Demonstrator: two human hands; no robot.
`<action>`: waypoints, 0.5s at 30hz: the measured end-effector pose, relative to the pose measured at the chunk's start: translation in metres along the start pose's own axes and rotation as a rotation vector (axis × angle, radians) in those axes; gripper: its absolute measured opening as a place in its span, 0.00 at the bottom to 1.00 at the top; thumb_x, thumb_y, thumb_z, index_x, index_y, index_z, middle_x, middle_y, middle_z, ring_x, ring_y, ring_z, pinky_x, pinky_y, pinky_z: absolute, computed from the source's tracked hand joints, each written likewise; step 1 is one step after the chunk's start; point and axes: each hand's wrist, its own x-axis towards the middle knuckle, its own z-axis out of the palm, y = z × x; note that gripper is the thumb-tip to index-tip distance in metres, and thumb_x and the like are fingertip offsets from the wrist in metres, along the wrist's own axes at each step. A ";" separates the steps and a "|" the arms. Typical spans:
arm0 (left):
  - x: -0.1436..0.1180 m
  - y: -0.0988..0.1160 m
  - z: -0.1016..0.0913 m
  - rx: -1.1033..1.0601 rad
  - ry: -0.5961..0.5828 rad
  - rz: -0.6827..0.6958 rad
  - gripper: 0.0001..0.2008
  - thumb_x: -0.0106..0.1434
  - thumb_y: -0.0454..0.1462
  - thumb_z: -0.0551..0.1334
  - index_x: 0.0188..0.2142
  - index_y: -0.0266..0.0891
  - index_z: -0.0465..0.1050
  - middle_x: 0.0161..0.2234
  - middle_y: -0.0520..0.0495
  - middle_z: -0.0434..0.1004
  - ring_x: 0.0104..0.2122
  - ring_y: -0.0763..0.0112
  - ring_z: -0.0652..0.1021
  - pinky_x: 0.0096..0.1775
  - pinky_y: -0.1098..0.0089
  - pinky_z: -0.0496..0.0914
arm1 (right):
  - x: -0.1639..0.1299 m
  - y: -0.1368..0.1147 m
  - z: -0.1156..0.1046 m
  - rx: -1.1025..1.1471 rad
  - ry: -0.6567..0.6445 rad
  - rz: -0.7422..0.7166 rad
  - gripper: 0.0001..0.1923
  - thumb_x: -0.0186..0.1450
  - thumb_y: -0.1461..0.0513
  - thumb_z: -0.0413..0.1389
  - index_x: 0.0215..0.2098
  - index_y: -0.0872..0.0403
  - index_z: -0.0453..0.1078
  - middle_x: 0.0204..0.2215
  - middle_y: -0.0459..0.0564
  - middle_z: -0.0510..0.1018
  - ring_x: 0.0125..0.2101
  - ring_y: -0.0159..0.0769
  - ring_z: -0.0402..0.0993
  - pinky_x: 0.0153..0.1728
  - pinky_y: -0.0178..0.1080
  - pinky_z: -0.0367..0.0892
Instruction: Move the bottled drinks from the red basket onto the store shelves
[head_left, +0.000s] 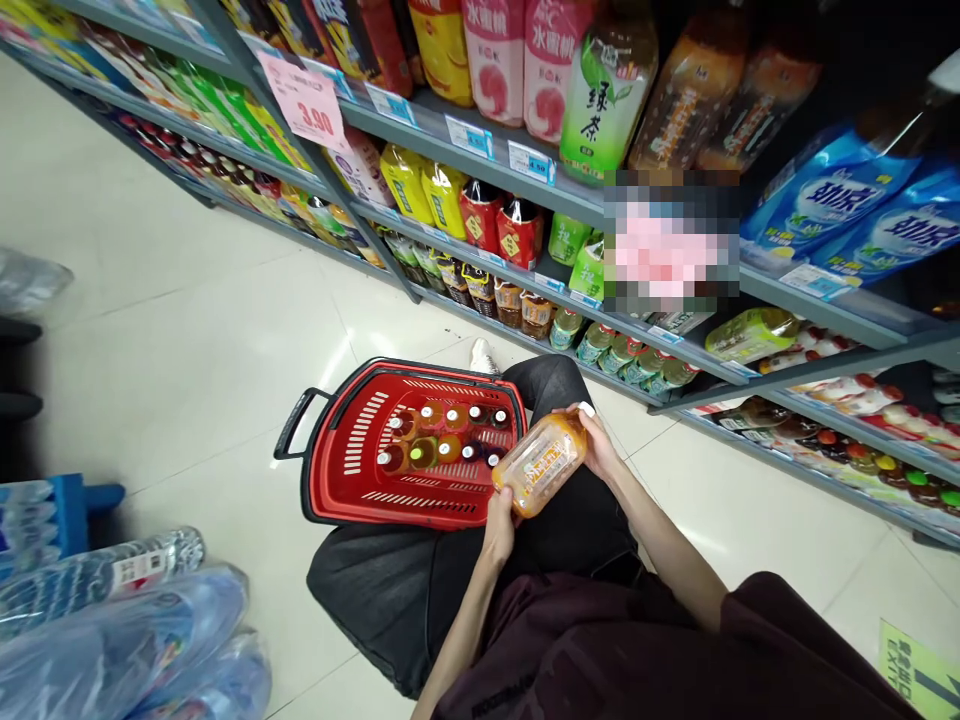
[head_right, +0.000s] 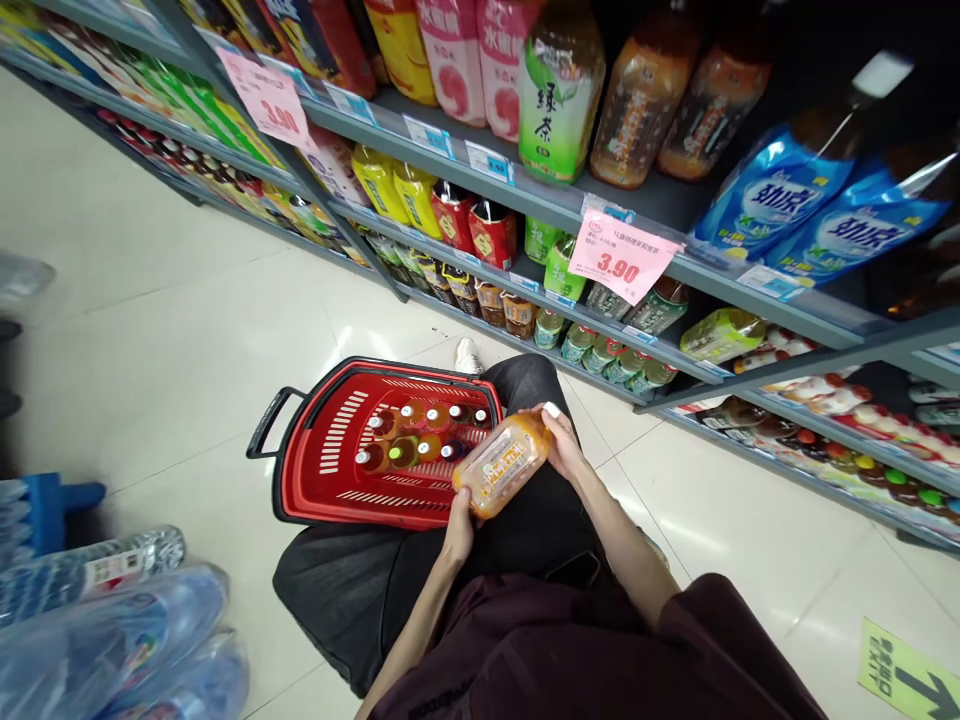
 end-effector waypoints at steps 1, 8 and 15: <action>-0.001 0.000 0.000 -0.032 0.000 -0.007 0.47 0.53 0.78 0.51 0.34 0.35 0.73 0.17 0.52 0.63 0.17 0.72 0.62 0.20 0.71 0.54 | -0.001 -0.003 0.005 -0.024 -0.014 -0.006 0.21 0.59 0.45 0.70 0.39 0.49 0.75 0.43 0.51 0.86 0.50 0.48 0.82 0.55 0.48 0.74; -0.018 0.000 0.000 -0.343 -0.107 0.057 0.51 0.59 0.74 0.48 0.54 0.30 0.71 0.22 0.46 0.74 0.14 0.74 0.61 0.17 0.72 0.52 | -0.011 -0.037 0.063 -0.135 -0.300 -0.012 0.20 0.64 0.43 0.66 0.40 0.49 0.78 0.48 0.54 0.84 0.53 0.50 0.80 0.60 0.51 0.70; -0.027 -0.005 -0.007 -0.714 -0.132 0.112 0.44 0.61 0.70 0.55 0.64 0.43 0.65 0.36 0.41 0.81 0.15 0.72 0.66 0.15 0.74 0.54 | -0.024 -0.064 0.121 -0.407 -0.571 -0.073 0.22 0.65 0.44 0.65 0.47 0.50 0.79 0.50 0.56 0.83 0.54 0.48 0.79 0.59 0.49 0.69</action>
